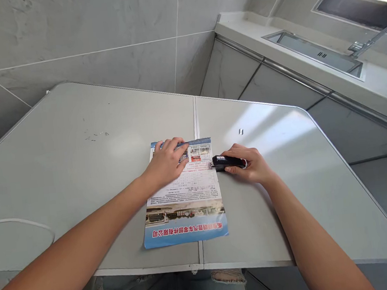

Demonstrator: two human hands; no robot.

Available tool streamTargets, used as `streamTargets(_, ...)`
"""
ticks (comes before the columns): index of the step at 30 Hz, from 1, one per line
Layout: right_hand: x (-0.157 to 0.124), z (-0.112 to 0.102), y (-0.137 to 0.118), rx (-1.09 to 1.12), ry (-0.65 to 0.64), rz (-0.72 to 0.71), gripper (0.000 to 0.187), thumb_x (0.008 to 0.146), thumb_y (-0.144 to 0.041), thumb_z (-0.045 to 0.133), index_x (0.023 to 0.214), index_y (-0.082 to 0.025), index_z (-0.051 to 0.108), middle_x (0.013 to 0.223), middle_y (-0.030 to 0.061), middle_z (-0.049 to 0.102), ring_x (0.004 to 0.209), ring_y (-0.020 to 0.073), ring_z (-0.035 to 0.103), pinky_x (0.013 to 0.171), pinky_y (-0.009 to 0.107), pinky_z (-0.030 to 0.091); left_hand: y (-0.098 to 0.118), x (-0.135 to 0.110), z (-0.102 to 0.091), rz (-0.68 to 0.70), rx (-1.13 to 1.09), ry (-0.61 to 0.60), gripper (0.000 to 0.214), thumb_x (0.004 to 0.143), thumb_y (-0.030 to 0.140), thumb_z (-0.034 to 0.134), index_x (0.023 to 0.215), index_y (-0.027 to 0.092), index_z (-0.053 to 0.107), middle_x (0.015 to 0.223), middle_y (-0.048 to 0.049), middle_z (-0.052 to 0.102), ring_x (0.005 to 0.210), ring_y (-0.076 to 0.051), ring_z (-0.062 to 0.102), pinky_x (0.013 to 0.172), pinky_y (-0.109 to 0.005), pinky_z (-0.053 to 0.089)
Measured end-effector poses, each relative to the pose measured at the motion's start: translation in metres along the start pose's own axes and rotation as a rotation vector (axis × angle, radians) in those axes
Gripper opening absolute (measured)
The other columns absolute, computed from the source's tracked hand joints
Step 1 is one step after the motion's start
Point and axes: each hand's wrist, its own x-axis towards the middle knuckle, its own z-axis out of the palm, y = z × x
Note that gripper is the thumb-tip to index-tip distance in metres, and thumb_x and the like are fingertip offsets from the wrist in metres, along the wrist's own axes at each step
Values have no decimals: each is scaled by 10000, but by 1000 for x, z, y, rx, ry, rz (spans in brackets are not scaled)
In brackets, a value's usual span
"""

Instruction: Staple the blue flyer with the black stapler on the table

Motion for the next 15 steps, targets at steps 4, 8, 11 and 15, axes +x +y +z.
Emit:
streamTargets(4,1,-4,-1,-23,-36,-25,265,961,-413,695,1184,-277,740,942,48,761,788,224,581,726,386,504,4,-2,3,65,24,-64,436,1039,388,529,1453,255,563,1573,-132,466,1410,-343,456,1200,-593,294)
streamTargets(8,1,-10,0,-30,-54,-32,264,967,-425,687,1175,-273,745,908,48,753,769,223,578,733,388,501,6,-4,2,144,-5,-83,401,1024,390,576,1408,272,591,1625,-126,413,1508,-344,361,1239,-620,254)
streamTargets(11,0,-12,1,-30,-50,-42,263,968,-409,692,1188,-274,741,936,48,759,770,220,575,731,384,498,6,-5,-6,239,-56,-81,307,1023,338,577,1310,259,656,1566,-133,486,1471,-333,422,1223,-598,306)
streamTargets(15,-1,-12,4,-37,-45,-54,273,971,-408,691,1206,-277,737,969,46,765,784,221,580,726,377,498,4,-7,-15,458,-121,-179,282,1043,305,531,1279,285,684,1493,-98,582,1382,-279,531,1197,-528,371)
